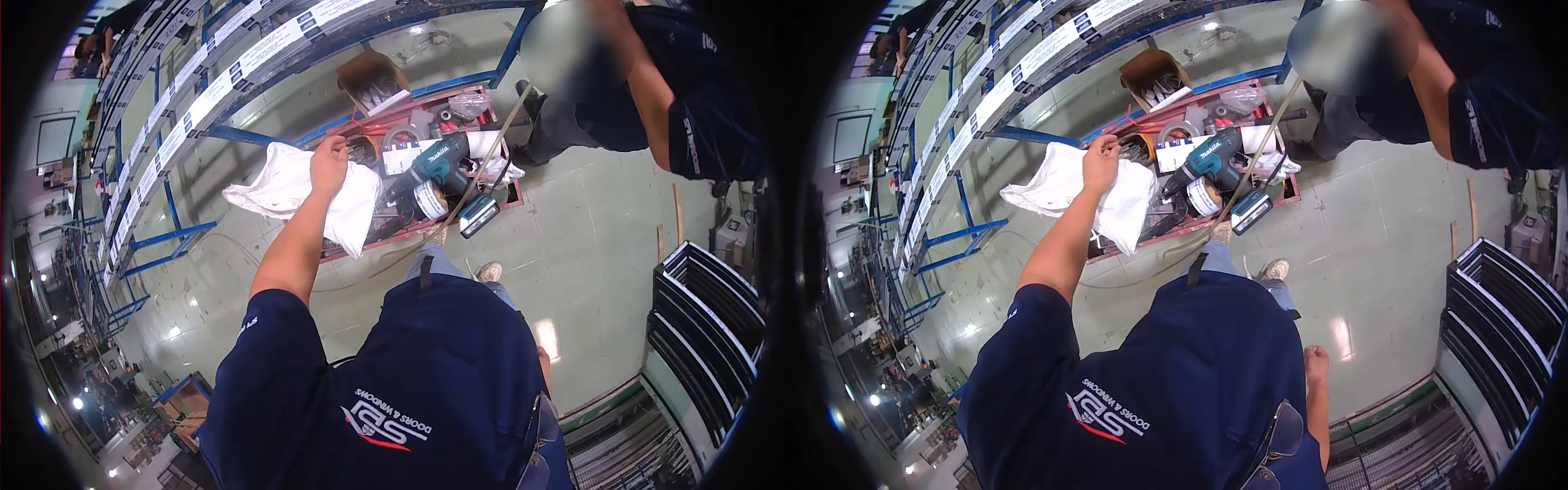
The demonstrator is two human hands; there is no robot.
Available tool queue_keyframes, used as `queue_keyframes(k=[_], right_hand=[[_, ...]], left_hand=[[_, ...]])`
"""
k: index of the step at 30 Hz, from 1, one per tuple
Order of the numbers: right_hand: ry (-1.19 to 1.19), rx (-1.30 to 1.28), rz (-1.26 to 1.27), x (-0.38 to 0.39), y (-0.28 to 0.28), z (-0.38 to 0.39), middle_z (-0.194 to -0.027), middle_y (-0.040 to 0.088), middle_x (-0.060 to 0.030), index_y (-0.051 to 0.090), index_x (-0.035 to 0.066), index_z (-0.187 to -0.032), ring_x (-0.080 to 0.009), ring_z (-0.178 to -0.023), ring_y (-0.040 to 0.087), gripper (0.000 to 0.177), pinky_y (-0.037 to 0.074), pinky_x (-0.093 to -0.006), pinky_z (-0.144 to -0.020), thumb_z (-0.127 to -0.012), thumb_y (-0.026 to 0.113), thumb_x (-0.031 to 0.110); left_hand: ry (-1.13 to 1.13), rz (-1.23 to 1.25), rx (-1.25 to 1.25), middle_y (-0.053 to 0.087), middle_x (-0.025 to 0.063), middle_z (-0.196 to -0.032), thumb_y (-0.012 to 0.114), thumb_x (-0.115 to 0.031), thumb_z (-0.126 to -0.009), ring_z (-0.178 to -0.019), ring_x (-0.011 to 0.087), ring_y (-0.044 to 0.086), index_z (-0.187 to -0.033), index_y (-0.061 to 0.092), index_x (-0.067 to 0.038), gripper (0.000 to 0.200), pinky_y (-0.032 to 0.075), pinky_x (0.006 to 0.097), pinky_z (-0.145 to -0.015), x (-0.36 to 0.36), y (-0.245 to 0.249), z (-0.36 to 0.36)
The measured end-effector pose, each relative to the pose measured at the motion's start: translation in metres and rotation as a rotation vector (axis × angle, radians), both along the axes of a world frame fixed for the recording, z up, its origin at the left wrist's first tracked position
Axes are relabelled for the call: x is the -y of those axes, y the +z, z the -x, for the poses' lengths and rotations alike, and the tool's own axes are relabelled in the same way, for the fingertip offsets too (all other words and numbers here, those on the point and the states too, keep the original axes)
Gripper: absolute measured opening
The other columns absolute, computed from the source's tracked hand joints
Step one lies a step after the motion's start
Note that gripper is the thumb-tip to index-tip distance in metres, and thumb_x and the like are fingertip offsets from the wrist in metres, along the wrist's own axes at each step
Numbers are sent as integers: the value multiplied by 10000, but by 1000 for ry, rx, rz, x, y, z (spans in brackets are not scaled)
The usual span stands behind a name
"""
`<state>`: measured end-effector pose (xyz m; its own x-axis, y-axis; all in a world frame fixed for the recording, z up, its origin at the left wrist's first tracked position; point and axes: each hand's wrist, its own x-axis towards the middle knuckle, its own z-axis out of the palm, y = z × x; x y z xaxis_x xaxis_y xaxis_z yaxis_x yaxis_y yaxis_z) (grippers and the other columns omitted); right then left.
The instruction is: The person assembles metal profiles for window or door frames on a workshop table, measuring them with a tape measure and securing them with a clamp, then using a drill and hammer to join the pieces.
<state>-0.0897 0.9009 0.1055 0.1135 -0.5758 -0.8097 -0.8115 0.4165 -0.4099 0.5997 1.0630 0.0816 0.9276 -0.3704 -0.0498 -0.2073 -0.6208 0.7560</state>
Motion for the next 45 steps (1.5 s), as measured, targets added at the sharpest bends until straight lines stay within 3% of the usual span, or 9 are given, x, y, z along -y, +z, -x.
queue_keyframes(k=[7, 12, 15, 19, 22, 25, 27, 38, 45], right_hand=[[-21, 116, 7, 67, -21, -3, -662, 544, 14, 588, 75, -878, -79, -525, 498, 139, 394, -246, -440, -969, 588, 180], [-61, 141, 9, 119, -37, 64, -709, 573, -10, 593, 91, -911, -100, -516, 512, 114, 391, -257, -412, -964, 587, 192], [-56, 23, 29, 137, -25, 106, -662, 551, -18, 586, 64, -906, -110, -499, 507, 119, 416, -277, -405, -938, 548, 172], [-136, 49, 85, 142, -57, 196, -627, 525, -24, 572, 55, -914, -128, -446, 482, 112, 399, -306, -346, -923, 532, 158], [-311, -122, 57, 115, -20, 165, -625, 511, -22, 567, 77, -986, -152, -440, 489, 126, 406, -328, -330, -915, 525, 173], [-124, -31, 59, 82, -52, 158, -637, 523, -20, 572, 82, -960, -147, -456, 495, 116, 422, -324, -347, -917, 542, 185], [-93, 29, -1, 61, -69, 135, -652, 538, -19, 582, 80, -936, -140, -474, 503, 123, 437, -319, -364, -915, 564, 200], [-44, 152, -22, 84, -98, -26, -669, 538, 7, 587, 108, -839, -104, -504, 488, 172, 411, -282, -435, -969, 553, 215], [-96, 153, 28, 117, -75, -41, -655, 543, -20, 579, 94, -881, -133, -506, 524, 125, 412, -293, -408, -948, 549, 195]], left_hand=[[139, -375, 514, 631, 107, -1122, 777, -272, -800, -1083, 338, 566, -1152, 634, -122, 408, 434, 484, -933, -34, 21, 70], [1274, -369, 205, 445, 191, -1362, 869, -504, -679, -1252, 388, 456, -1393, 394, -98, 949, 358, 524, -1057, -62, 66, 71], [1429, -123, -48, 396, 221, -1451, 876, -544, -663, -1333, 398, 421, -1482, 277, -41, 1133, 344, 555, -1096, -94, 77, 46], [990, 679, -478, 534, 220, -1378, 677, -349, -920, -1176, 415, 601, -1406, 418, 50, 680, 518, 504, -974, -134, 41, -5], [1139, 785, -198, 607, 205, -1267, 523, -180, -972, -1067, 409, 656, -1332, 505, 59, 433, 568, 516, -894, -128, -20, -42], [1187, 1061, -317, 616, 193, -1275, 440, -73, -923, -1129, 413, 637, -1308, 530, 44, 413, 501, 655, -955, -64, 67, -13], [1006, 1097, -426, 601, 216, -1292, 420, -113, -968, -1128, 415, 638, -1327, 532, 1, 393, 489, 658, -983, -84, 71, -28], [371, 883, -108, 567, 221, -1367, 342, -269, -1079, -1260, 358, 548, -1348, 513, 54, 453, 413, 491, -1110, -99, 395, 20], [398, 769, -32, 657, 182, -1184, 531, -236, -1021, -1050, 293, 660, -1278, 552, 67, 398, 516, 427, -970, -131, 370, -36]])
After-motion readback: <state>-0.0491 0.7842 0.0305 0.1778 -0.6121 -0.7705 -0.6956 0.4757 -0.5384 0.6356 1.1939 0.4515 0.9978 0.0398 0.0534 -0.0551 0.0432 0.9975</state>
